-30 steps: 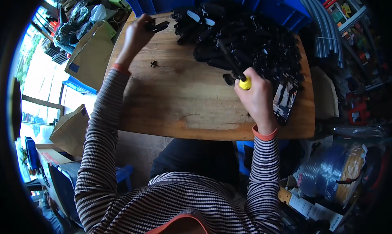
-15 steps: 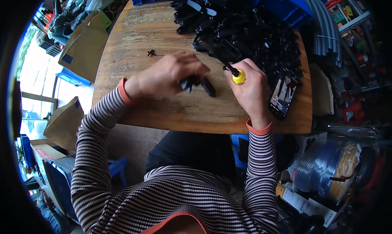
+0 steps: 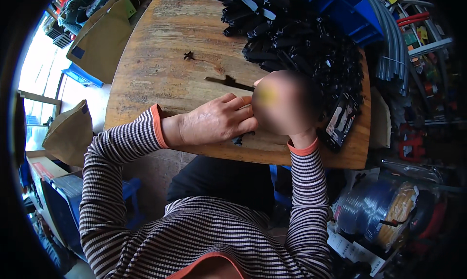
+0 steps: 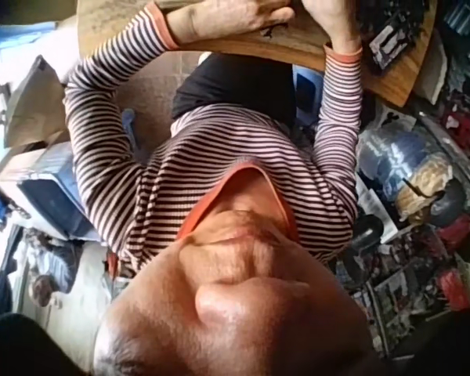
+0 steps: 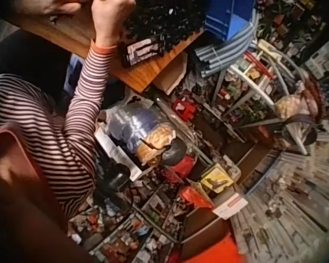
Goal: Assembling black plastic components using a screwdriver at a workbench.
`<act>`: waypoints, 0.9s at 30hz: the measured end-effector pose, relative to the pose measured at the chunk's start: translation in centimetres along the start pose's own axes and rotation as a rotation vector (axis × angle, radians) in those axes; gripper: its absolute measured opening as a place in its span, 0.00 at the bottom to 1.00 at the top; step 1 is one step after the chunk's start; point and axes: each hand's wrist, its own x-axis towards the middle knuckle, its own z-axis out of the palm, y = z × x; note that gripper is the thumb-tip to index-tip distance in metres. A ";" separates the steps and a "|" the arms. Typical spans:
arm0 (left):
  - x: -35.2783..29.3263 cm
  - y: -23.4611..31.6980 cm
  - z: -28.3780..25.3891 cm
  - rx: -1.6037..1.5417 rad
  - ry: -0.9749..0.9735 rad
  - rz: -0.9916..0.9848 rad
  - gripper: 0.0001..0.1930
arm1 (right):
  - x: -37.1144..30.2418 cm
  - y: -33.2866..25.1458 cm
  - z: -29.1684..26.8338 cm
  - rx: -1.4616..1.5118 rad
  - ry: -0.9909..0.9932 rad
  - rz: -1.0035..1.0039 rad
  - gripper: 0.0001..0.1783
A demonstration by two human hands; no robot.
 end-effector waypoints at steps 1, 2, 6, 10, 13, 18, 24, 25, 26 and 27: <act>0.0 0.1 0.0 -0.001 -0.001 -0.002 0.13 | -0.1 -0.1 -0.2 0.002 0.028 0.011 0.07; 0.0 0.1 0.0 -0.002 -0.003 -0.001 0.13 | -0.2 -0.2 -0.4 0.000 0.024 0.011 0.07; 0.0 0.2 -0.1 -0.005 -0.019 -0.010 0.13 | -0.4 -0.2 -0.6 -0.030 0.032 0.089 0.08; 0.2 0.4 -0.5 -0.005 -0.061 -0.018 0.12 | -0.8 0.2 0.3 -0.085 0.001 0.043 0.08; 0.2 0.3 -0.2 0.006 -0.038 -0.015 0.12 | -0.8 0.3 0.1 -0.047 0.036 0.060 0.10; 0.1 0.3 -0.2 0.004 -0.038 -0.021 0.12 | -0.7 0.7 0.2 -0.064 0.037 0.047 0.11; 0.3 0.1 -0.4 -0.034 -0.049 -0.021 0.12 | -0.8 0.3 0.1 -0.134 -0.001 0.004 0.12; 0.2 0.1 -0.4 -0.034 -0.051 -0.022 0.12 | -0.9 0.4 0.2 -0.102 0.028 0.004 0.12; 0.2 0.1 -0.4 -0.035 -0.054 -0.024 0.12 | -0.9 0.6 0.2 -0.104 0.027 0.002 0.12; 0.1 0.1 -0.4 -0.035 -0.054 -0.026 0.12 | -0.9 0.8 0.2 -0.094 0.034 0.010 0.13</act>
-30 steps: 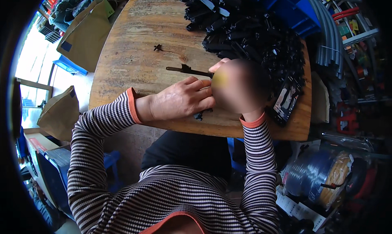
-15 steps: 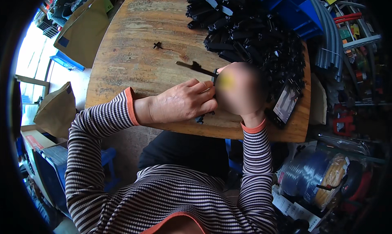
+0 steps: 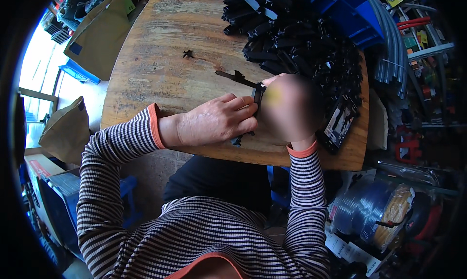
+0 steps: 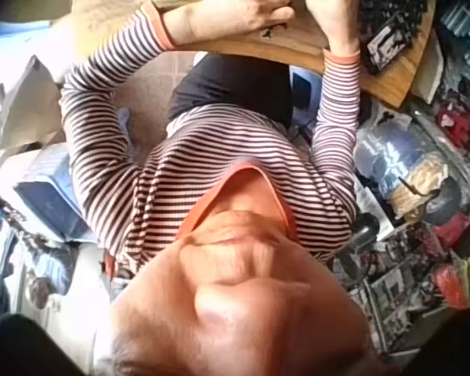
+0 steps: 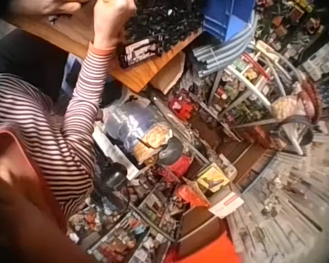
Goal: Assembling black plastic components using a screwdriver at a workbench.
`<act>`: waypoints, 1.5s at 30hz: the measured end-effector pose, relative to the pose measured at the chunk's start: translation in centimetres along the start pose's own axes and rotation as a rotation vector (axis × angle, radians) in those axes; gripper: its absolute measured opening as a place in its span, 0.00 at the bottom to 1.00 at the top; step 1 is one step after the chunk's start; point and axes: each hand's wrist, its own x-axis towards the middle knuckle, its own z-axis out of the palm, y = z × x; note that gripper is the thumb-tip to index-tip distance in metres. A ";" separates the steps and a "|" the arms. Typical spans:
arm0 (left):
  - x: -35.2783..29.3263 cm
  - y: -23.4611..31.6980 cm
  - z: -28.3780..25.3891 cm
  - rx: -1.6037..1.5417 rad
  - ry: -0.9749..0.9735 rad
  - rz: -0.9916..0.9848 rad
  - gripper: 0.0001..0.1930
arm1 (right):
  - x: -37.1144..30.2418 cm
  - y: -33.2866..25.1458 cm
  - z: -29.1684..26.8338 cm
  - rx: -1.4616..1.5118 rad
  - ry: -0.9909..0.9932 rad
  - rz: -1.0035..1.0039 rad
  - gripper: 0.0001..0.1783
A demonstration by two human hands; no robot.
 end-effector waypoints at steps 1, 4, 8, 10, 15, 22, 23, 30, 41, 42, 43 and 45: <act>0.0 0.0 0.0 0.000 0.006 0.000 0.13 | 0.1 0.1 0.0 0.009 0.006 0.008 0.13; -0.1 -0.1 0.1 -0.001 0.018 0.001 0.13 | 0.1 -0.2 0.0 0.023 0.001 0.013 0.13; 0.0 0.1 -0.1 0.000 -0.014 -0.006 0.13 | 0.1 -0.7 -0.1 -0.011 -0.043 0.005 0.11; 0.0 0.0 -0.1 -0.013 -0.018 -0.004 0.13 | 0.1 -0.8 -0.1 -0.092 -0.072 -0.006 0.10; -0.3 0.0 -0.3 -0.006 -0.066 -0.014 0.13 | 2.2 -1.1 -2.0 0.085 -0.274 0.041 0.07; 0.1 -0.3 0.2 0.022 0.075 0.048 0.12 | 4.1 -1.3 2.1 0.728 0.261 0.224 0.07; 0.0 -0.6 0.2 0.031 0.117 0.055 0.11 | 4.1 -1.3 1.6 0.727 0.270 0.217 0.07; 1.5 -3.0 0.2 0.021 0.129 0.160 0.13 | 1.1 0.2 -4.4 -0.110 0.022 0.472 0.12; 1.1 -18.2 -12.3 -1.066 0.802 -0.870 0.14 | -1.7 0.5 -1.3 -0.214 -0.034 0.427 0.09; 2.6 -20.3 -15.2 -0.945 0.832 -0.905 0.14 | -1.7 0.3 -1.2 -0.216 -0.034 0.411 0.10; 4.5 -22.4 -17.4 -0.749 0.904 -0.771 0.14 | -1.6 0.0 -1.1 -0.219 -0.035 0.396 0.11; 7.5 -26.1 -19.7 -0.554 0.956 -0.630 0.14 | -1.6 -0.3 -0.8 -0.221 -0.032 0.387 0.11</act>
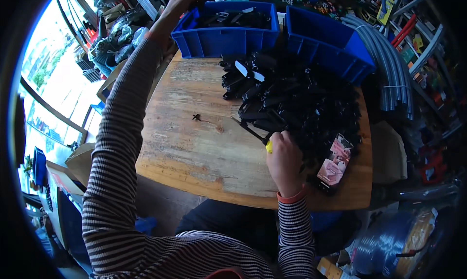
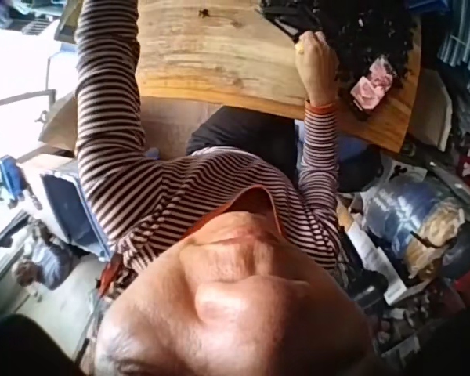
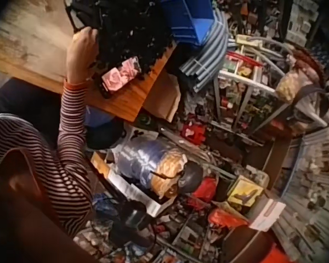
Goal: Assembling black plastic components using a screwdriver at a workbench.
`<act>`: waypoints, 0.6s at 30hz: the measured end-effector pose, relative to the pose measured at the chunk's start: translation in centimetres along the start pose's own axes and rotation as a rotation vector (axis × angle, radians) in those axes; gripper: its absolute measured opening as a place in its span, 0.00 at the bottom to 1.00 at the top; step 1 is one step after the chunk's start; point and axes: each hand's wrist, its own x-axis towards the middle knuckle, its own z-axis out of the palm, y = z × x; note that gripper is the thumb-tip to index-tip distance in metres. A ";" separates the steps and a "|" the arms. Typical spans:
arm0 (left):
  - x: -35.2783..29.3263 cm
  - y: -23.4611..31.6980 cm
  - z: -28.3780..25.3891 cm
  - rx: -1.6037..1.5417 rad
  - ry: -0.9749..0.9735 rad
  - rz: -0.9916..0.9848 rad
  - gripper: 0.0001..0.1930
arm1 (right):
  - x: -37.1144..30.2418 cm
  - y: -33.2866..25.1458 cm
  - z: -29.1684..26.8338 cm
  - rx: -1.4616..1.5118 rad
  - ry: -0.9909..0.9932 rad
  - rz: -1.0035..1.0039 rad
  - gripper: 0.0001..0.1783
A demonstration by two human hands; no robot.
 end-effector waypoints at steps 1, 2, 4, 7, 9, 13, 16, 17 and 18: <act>1.6 0.1 -0.1 0.557 0.253 0.391 0.14 | -0.1 -0.3 0.3 0.013 0.006 -0.037 0.11; 2.1 0.7 2.0 1.078 0.492 0.784 0.15 | -0.1 0.1 0.5 0.007 0.018 -0.043 0.11; -1.4 -0.4 6.4 0.896 -0.139 0.374 0.16 | -0.4 0.6 0.7 -0.002 0.032 -0.027 0.11; -10.3 -2.2 11.0 1.137 -0.699 0.365 0.17 | -0.5 0.3 0.3 0.118 0.148 -0.193 0.13; -12.8 -4.7 11.3 1.196 -0.773 0.380 0.17 | -0.3 -0.2 -0.2 0.178 0.158 -0.226 0.13; -14.3 -6.7 8.8 1.081 -0.586 0.525 0.16 | 0.5 -0.2 -0.4 0.371 0.252 -0.292 0.14; -15.2 -5.1 7.3 1.110 -0.440 0.670 0.15 | 0.7 0.4 -0.3 0.490 0.349 -0.244 0.12; -16.2 -4.0 7.4 1.094 -0.449 0.661 0.15 | 0.7 0.9 -0.3 0.521 0.386 -0.198 0.10; -18.3 -2.8 7.4 0.917 -0.450 0.674 0.13 | 0.7 1.2 -0.3 0.551 0.424 -0.153 0.09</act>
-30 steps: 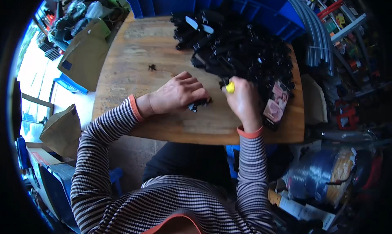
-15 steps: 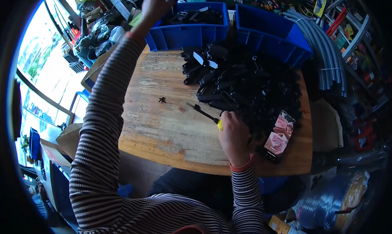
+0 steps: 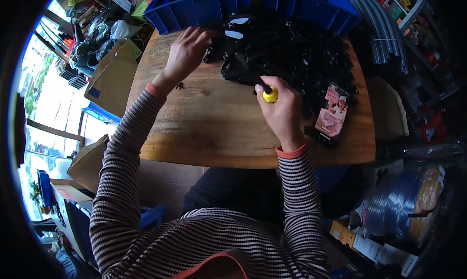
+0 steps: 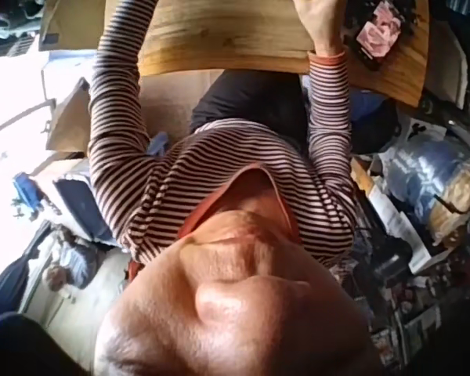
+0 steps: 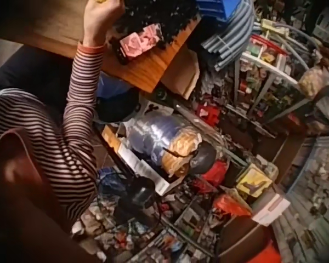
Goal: Assembling black plastic components using a screwdriver at a workbench.
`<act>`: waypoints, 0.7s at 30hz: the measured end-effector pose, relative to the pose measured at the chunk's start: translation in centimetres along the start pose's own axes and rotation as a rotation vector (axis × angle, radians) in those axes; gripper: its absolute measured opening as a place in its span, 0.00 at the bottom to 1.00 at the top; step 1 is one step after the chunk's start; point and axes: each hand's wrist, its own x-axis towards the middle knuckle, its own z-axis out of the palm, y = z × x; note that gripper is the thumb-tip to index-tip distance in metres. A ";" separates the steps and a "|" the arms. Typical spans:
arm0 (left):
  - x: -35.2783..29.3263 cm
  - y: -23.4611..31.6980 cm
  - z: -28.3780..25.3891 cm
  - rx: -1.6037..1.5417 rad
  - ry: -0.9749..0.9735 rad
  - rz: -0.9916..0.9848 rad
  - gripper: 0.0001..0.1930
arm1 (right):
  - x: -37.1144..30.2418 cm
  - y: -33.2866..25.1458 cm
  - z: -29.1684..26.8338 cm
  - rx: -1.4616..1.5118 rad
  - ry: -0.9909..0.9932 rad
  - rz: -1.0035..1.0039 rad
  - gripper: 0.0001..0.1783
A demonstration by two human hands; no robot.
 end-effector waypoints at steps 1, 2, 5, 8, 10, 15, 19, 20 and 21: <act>-1.4 2.1 -1.1 -0.148 0.071 0.024 0.12 | -0.1 -0.2 -0.2 -0.008 -0.009 0.007 0.09; -2.8 4.4 -1.4 -0.222 0.091 0.139 0.12 | -0.1 -0.4 -0.2 0.019 -0.035 0.055 0.08; -6.9 10.0 -2.1 -0.175 0.021 0.449 0.13 | 0.2 -0.7 0.0 0.070 -0.099 0.144 0.06; -7.8 11.9 -2.7 -0.186 -0.072 0.416 0.14 | 0.1 -1.1 0.5 -0.089 -0.233 0.025 0.06; -8.3 12.3 -3.0 -0.198 -0.111 0.399 0.15 | -0.5 -1.6 0.8 -0.128 -0.262 0.018 0.06; -9.0 12.3 -3.2 -0.227 -0.122 0.367 0.14 | -1.0 -2.4 1.7 -0.192 -0.346 0.010 0.07; -8.8 12.1 -3.1 -0.250 -0.119 0.358 0.14 | -1.2 -2.4 1.9 -0.250 -0.389 -0.043 0.07; -8.8 12.1 -3.2 -0.269 -0.117 0.353 0.14 | -1.3 -2.3 1.9 -0.277 -0.394 -0.071 0.07; -8.8 12.1 -3.3 -0.288 -0.116 0.349 0.14 | -1.3 -2.3 1.8 -0.278 -0.400 -0.071 0.07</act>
